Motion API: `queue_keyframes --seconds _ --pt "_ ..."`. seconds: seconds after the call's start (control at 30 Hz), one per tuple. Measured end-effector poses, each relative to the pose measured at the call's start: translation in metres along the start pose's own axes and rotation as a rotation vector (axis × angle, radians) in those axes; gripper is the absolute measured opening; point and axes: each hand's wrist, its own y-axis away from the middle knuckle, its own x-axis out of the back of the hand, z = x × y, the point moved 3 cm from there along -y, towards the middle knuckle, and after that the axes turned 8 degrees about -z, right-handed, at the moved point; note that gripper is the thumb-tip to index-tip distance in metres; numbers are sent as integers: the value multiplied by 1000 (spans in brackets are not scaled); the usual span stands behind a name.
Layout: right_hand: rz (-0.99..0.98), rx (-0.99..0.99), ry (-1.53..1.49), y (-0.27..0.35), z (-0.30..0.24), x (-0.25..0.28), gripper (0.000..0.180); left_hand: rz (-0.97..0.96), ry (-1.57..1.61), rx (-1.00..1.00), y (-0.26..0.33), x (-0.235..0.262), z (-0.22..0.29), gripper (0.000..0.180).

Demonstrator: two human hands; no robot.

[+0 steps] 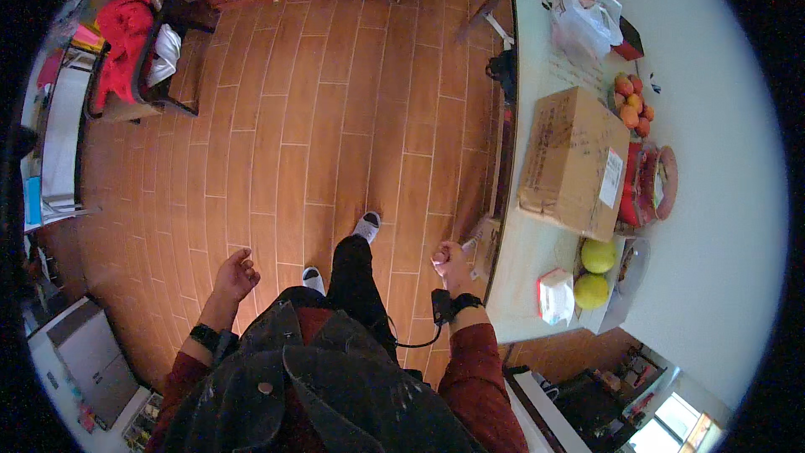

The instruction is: The person sweeps a tiled floor with a broom, moving debris toward the doorway. They briefly pick up and place slippers, then continue sweeping across multiple rooms and an outdoor area before returning inside.

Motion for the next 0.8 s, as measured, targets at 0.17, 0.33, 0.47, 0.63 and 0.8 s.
queue_keyframes --seconds 0.17,0.33,0.47,0.63,0.8 --pt "-164 -306 -187 -35 -17 -97 17 -20 3 20 -15 -54 7 10" --pt "-279 -614 -298 -53 -68 -163 15 -54 -21 16 -32 -97 30 10" --pt "-402 -473 -525 -76 -115 -178 17 -90 -45 33 -60 -128 60 11" --pt "-542 -338 -536 -53 -149 -159 19 -220 -78 120 -115 -173 112 12" --pt "-176 -430 -475 -33 -124 -151 21 -204 -206 151 -172 -229 168 13"
